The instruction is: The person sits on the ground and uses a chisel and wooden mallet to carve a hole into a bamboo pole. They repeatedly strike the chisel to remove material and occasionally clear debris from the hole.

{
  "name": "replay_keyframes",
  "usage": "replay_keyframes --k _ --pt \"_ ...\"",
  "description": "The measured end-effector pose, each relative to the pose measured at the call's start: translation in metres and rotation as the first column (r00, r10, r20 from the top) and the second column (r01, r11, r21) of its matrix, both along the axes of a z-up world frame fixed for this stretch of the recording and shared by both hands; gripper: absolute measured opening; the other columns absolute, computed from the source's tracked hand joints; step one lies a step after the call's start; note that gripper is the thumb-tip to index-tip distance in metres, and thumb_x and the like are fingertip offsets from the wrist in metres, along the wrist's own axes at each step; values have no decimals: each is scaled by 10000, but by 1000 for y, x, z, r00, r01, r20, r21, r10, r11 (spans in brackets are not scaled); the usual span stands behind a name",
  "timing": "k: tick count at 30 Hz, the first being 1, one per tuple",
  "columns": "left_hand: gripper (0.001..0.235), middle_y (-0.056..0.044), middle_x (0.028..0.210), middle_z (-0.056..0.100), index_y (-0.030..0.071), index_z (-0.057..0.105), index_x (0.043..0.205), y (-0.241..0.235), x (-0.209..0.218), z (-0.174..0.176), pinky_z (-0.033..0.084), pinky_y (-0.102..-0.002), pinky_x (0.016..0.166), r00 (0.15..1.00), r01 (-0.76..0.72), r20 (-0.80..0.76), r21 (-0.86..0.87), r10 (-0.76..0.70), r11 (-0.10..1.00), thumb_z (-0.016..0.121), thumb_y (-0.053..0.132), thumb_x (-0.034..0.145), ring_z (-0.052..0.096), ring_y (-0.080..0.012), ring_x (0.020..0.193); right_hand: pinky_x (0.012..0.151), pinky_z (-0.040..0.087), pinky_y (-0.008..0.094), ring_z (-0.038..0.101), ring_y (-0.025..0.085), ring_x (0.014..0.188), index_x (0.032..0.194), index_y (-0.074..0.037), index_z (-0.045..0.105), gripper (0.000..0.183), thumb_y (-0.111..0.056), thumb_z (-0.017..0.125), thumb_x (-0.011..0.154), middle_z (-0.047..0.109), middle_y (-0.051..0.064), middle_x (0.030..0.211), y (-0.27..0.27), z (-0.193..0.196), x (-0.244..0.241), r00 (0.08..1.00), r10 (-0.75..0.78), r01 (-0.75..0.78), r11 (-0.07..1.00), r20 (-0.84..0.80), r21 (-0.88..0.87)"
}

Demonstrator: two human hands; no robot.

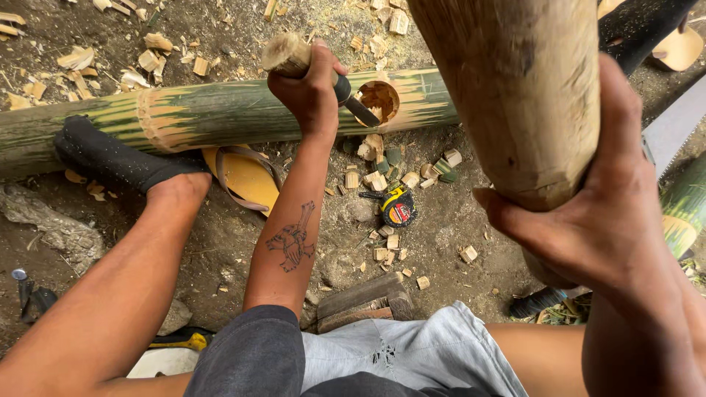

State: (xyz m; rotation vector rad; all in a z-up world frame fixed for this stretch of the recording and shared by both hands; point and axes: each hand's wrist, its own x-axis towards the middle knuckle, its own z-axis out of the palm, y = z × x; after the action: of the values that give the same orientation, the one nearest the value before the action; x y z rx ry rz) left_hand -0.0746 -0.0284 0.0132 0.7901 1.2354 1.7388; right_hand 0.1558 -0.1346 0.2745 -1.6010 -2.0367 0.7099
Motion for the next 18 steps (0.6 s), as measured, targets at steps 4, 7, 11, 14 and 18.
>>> replay_keyframes --k 4,7,11,14,18 --pt "130 -82 644 713 38 671 798 -2 0 6 631 -341 605 999 -2 -48 -38 0 999 689 112 903 718 -173 559 1073 539 435 655 327 1324 1605 -66 255 1066 -99 881 743 616 220 1413 12 17 -10 1000 -5 6 999 27 -33" --pt "124 -80 632 705 25 684 799 0 3 4 633 -339 577 999 -20 -41 -30 19 999 697 109 889 716 -176 549 1052 558 438 662 347 1323 1579 -65 249 1053 -114 886 742 598 238 1429 17 22 -10 998 46 -45 999 45 -21" --pt "119 -72 643 706 27 668 806 1 6 -5 652 -307 522 1000 25 -3 80 -25 996 721 117 863 712 -186 524 1017 575 451 675 391 1281 1605 -75 216 1078 -142 880 759 613 261 1417 27 28 -16 989 125 -123 992 77 -22" --pt "53 -84 746 704 23 658 845 4 6 -7 584 -267 572 995 67 -89 157 -53 985 701 49 859 694 -186 609 925 582 470 698 430 1090 1619 -107 214 1138 -198 872 695 674 272 1195 45 27 -29 976 91 -48 976 198 -211" --pt "136 -73 848 689 15 637 928 -13 14 -5 561 -281 673 948 40 -317 189 23 981 742 49 850 673 -175 740 964 426 601 726 425 945 1680 -255 134 1277 -241 861 631 745 216 958 55 11 -40 800 279 75 832 531 -550"
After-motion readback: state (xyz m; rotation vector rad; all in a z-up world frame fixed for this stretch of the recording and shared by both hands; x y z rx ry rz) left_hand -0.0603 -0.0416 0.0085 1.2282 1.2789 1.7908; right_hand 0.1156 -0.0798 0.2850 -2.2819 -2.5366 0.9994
